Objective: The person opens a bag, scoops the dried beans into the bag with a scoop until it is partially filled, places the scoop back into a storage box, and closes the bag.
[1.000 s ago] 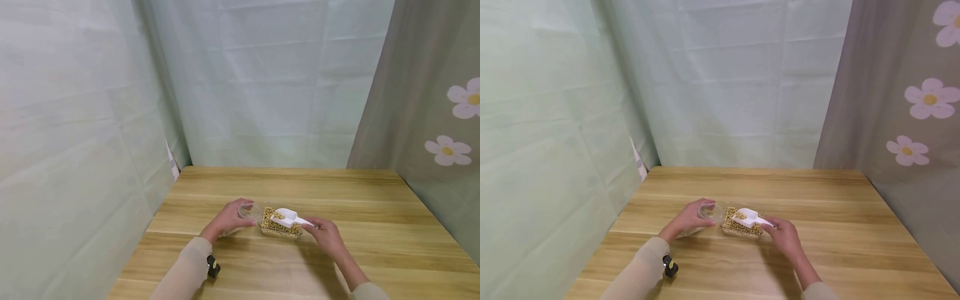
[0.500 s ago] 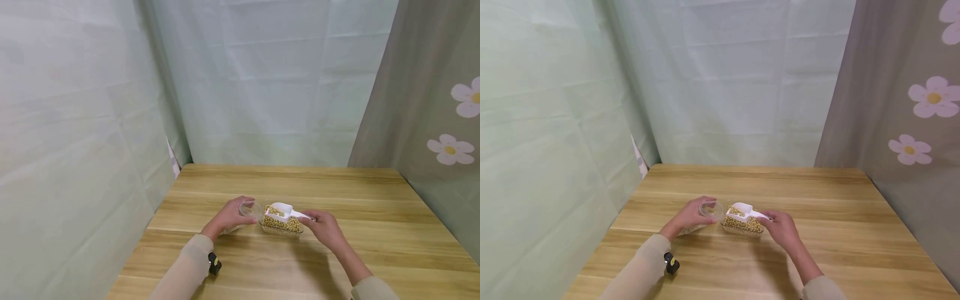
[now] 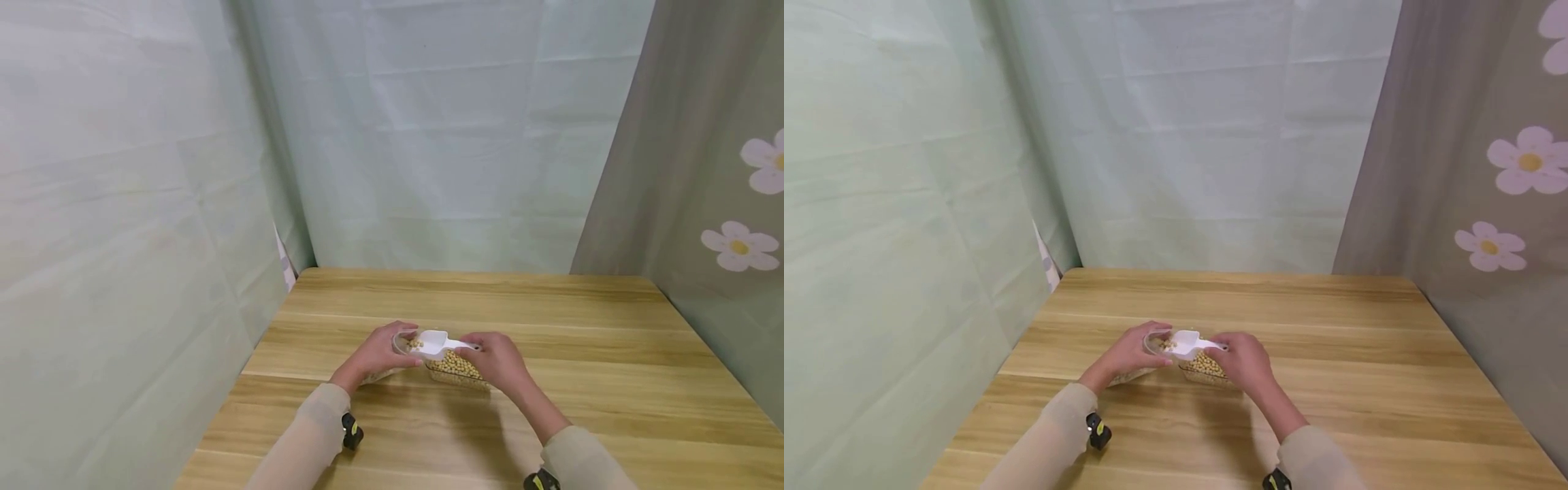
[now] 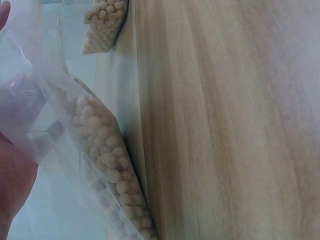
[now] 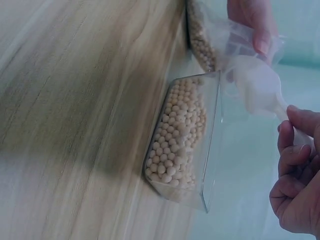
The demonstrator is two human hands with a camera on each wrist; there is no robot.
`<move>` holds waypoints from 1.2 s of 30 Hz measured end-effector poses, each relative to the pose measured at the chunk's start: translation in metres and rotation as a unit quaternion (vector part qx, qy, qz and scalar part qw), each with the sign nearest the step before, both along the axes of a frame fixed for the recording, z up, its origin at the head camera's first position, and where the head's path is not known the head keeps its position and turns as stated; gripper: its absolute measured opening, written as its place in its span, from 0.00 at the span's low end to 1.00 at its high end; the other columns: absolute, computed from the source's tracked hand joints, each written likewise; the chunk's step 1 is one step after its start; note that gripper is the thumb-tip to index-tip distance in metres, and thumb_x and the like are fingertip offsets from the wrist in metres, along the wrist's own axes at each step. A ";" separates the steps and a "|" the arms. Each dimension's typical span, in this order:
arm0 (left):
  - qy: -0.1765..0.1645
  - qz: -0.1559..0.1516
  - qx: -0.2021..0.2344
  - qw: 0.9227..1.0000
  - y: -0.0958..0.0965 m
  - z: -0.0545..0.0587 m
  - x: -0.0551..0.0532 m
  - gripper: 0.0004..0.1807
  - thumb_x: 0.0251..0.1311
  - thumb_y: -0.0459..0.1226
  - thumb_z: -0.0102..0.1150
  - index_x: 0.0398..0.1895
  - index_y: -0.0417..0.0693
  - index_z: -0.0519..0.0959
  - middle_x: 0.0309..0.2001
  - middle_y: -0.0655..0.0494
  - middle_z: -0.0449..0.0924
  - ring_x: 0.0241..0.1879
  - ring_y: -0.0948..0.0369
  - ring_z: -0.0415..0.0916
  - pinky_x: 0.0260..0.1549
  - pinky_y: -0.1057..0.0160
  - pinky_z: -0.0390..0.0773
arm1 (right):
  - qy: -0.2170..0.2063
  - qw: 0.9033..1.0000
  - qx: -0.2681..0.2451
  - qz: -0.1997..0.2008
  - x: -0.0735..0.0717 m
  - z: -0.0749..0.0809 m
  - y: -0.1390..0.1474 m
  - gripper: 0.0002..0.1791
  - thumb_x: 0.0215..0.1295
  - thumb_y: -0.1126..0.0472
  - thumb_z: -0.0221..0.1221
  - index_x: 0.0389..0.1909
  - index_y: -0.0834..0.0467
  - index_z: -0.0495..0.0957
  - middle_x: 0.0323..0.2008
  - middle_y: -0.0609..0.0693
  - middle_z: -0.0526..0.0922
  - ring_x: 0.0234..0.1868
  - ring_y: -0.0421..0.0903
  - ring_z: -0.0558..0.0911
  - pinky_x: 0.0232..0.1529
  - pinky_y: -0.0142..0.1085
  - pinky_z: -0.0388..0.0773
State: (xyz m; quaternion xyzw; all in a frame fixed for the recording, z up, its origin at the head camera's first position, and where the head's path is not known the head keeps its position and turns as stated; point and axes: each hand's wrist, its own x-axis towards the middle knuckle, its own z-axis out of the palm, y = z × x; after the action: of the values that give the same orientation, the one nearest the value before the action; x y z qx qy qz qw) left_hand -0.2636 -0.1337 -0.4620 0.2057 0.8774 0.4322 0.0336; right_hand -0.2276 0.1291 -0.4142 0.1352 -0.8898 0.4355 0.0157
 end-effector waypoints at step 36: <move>-0.020 0.003 0.010 1.000 -0.011 -0.002 0.003 0.43 0.50 0.48 0.76 0.68 0.42 0.70 0.59 0.47 0.78 0.60 0.51 0.73 0.58 0.48 0.72 | 0.009 0.995 0.093 -0.046 0.009 -0.030 0.047 0.10 0.62 0.56 0.66 0.40 0.56 0.88 0.37 0.50 0.88 0.34 0.45 0.82 0.30 0.42 0.75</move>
State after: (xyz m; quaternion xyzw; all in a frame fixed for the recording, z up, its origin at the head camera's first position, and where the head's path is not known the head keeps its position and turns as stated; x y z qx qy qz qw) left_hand -0.2610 -0.1444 -0.4644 0.1942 0.8730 0.4449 0.0479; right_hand -0.2188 0.1757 -0.4444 0.0988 -0.9317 0.3480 0.0311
